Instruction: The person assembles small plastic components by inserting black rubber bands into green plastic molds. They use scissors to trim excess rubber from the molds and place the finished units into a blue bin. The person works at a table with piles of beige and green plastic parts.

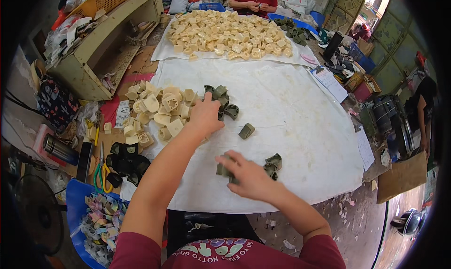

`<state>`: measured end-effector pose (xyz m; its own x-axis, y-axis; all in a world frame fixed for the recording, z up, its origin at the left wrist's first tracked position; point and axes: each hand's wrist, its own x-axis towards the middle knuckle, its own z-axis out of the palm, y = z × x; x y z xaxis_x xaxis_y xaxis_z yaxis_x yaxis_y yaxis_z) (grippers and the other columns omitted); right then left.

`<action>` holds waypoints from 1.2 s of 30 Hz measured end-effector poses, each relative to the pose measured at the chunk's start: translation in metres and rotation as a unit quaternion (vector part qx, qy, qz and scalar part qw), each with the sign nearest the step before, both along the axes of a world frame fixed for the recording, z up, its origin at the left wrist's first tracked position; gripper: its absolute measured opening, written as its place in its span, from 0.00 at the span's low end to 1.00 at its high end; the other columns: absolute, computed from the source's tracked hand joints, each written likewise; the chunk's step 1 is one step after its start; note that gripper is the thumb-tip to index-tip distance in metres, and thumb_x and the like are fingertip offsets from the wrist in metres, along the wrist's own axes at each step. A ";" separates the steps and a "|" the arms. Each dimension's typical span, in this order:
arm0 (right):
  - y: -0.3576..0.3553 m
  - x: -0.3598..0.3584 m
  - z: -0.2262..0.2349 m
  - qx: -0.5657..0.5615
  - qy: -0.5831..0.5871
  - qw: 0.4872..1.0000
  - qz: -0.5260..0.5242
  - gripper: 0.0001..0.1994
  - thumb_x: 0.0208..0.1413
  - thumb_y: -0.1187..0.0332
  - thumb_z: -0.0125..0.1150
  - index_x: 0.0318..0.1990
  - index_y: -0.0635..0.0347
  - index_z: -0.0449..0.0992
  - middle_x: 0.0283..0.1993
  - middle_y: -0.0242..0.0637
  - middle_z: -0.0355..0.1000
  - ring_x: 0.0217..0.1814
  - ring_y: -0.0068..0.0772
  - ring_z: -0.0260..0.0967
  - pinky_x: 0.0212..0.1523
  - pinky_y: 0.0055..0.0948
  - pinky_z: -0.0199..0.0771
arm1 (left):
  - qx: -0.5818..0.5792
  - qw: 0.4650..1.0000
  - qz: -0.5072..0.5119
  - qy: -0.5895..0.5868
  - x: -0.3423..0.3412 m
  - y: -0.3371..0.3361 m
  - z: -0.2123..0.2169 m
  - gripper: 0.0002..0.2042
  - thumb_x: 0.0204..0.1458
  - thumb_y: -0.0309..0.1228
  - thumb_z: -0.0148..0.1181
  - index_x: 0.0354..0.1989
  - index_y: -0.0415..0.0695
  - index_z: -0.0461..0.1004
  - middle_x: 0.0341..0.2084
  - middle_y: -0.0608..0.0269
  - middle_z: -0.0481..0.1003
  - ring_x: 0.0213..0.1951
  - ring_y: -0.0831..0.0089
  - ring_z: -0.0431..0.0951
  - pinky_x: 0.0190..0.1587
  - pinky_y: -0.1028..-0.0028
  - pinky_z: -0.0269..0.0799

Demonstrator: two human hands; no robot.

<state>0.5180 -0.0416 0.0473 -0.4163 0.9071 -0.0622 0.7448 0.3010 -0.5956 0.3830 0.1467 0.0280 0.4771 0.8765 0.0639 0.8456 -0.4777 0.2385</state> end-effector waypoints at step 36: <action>0.255 -0.019 -0.027 0.102 -0.024 0.969 -0.224 0.26 0.43 0.68 0.65 0.55 0.54 0.74 0.46 0.46 0.76 0.48 0.43 0.74 0.48 0.35 0.74 | 0.083 0.951 -0.037 -0.296 -0.095 -0.188 -0.052 0.35 0.39 0.35 0.71 0.57 0.36 0.65 0.61 0.42 0.60 0.62 0.36 0.57 0.61 0.44 0.52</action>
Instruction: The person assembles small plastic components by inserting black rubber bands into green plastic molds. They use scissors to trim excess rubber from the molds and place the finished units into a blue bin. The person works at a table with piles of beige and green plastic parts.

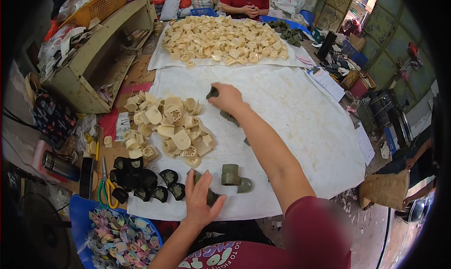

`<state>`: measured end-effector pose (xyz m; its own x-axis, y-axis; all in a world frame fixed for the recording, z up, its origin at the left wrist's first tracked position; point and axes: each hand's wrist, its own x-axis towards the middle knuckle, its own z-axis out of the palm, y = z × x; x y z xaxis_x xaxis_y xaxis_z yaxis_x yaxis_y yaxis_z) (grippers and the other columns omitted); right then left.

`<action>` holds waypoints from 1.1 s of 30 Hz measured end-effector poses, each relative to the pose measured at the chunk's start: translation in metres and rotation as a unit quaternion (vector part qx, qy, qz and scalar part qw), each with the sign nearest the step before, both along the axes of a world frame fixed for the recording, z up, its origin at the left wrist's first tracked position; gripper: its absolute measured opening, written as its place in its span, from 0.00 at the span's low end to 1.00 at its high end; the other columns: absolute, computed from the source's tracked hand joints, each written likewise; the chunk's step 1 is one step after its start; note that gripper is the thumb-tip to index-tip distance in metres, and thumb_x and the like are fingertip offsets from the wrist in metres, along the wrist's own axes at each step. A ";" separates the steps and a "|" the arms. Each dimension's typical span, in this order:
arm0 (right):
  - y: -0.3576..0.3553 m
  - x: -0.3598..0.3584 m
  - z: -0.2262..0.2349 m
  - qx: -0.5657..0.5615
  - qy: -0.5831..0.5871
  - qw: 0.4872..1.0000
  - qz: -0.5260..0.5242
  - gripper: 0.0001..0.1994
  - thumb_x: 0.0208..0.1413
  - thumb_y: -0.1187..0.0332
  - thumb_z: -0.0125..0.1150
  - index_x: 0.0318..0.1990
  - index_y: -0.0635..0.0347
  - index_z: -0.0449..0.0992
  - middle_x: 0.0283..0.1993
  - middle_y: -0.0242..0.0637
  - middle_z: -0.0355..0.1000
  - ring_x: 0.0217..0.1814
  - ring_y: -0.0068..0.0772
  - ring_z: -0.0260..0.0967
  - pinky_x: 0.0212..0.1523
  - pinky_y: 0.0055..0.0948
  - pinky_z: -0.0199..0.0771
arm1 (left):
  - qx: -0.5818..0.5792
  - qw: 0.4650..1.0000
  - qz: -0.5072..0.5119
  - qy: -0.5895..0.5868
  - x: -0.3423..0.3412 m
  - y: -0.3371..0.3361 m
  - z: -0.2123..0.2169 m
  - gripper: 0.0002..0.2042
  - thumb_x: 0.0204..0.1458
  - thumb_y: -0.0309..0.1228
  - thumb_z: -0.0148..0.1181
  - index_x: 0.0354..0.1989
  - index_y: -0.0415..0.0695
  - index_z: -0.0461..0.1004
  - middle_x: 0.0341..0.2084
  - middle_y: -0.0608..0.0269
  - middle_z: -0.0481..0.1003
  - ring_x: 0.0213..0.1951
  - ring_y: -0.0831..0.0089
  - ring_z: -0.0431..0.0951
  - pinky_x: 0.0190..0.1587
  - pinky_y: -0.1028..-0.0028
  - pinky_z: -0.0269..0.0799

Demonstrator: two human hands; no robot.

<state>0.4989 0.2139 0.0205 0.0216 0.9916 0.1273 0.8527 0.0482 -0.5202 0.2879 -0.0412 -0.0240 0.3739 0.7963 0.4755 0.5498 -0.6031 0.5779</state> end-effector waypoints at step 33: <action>-0.164 0.027 0.015 0.061 -0.121 0.990 -0.039 0.38 0.44 0.60 0.68 0.64 0.57 0.61 0.66 0.49 0.57 0.65 0.51 0.57 0.62 0.46 0.60 | 0.060 0.995 0.068 -0.035 0.002 -0.002 -0.006 0.34 0.44 0.41 0.66 0.60 0.44 0.64 0.64 0.44 0.53 0.67 0.45 0.51 0.65 0.42 0.36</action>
